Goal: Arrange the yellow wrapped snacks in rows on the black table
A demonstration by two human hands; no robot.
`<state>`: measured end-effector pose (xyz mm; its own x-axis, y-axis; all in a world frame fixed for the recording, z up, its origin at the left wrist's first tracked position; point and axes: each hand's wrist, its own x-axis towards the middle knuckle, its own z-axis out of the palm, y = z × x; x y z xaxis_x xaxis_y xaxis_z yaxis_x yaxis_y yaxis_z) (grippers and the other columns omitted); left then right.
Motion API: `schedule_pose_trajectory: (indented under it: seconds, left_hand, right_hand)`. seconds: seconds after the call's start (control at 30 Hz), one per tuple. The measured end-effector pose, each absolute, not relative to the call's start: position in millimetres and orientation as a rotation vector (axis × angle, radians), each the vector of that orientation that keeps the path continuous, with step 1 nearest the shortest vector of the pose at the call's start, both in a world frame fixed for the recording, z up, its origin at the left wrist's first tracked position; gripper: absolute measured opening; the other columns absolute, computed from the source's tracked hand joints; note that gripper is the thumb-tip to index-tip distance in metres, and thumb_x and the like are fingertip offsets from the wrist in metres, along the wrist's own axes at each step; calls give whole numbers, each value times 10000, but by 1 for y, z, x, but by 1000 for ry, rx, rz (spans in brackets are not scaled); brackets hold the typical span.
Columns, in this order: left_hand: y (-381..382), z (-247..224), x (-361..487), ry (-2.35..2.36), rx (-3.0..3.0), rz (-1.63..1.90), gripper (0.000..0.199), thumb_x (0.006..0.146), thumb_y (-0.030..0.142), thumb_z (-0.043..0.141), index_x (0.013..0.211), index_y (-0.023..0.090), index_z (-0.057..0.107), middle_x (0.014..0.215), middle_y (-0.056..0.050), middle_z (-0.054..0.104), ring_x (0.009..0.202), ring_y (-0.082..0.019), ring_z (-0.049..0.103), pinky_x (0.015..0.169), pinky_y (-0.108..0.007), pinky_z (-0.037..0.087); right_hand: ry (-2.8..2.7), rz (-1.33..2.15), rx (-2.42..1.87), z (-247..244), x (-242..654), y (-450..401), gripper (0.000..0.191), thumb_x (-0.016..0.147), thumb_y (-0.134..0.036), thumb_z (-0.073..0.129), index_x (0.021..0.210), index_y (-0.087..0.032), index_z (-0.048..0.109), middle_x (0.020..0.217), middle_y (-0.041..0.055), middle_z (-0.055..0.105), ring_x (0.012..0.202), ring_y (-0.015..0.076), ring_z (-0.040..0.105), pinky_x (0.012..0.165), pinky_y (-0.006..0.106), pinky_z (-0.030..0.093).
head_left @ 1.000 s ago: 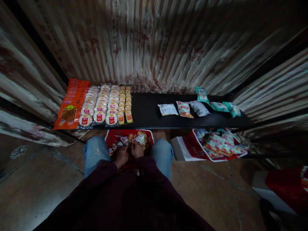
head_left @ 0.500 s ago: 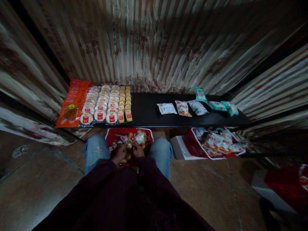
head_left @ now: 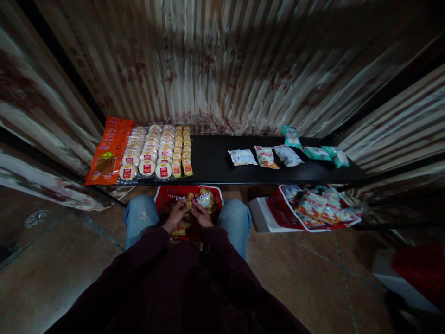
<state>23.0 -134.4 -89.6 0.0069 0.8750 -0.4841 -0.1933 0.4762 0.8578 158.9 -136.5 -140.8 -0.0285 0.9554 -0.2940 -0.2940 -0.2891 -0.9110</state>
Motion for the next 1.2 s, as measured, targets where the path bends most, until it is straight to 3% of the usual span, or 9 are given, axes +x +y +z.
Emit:
schedule_pose_trajectory:
  seconds: [0.23,0.37,0.7,1.2]
  left_hand:
    - [-130,-85,30,1379,652,1011,375,693,271,697,1046,180,608,1080,-81,630,789,-135,604,615,-220,473]
    - [-131,-85,29,1384,582,1003,366,694,290,685,1036,185,614,896,-40,662,692,-119,600,577,-211,451]
    - [-136,-87,19,1316,363,984,219,732,300,609,921,189,609,863,-35,667,719,-133,604,650,-241,479]
    - [-131,-87,13,1298,286,962,211,711,279,558,881,174,627,788,-51,663,691,-151,607,622,-247,452]
  right_hand:
    - [-787,1616,-1059,-130,162,-140,497,575,-416,771,1025,-219,692,1119,101,689,1085,264,603,988,453,412]
    - [-809,1630,-1077,-128,162,-141,537,543,-456,799,1016,-225,697,1098,101,703,1093,276,603,1015,473,382]
    - [-758,1655,-1107,-130,159,-140,551,531,-525,795,988,-234,697,1064,67,718,1052,256,631,978,445,437]
    - [-743,1611,-1122,-139,157,-139,516,490,-520,807,909,-234,712,995,56,737,1027,263,646,993,462,427]
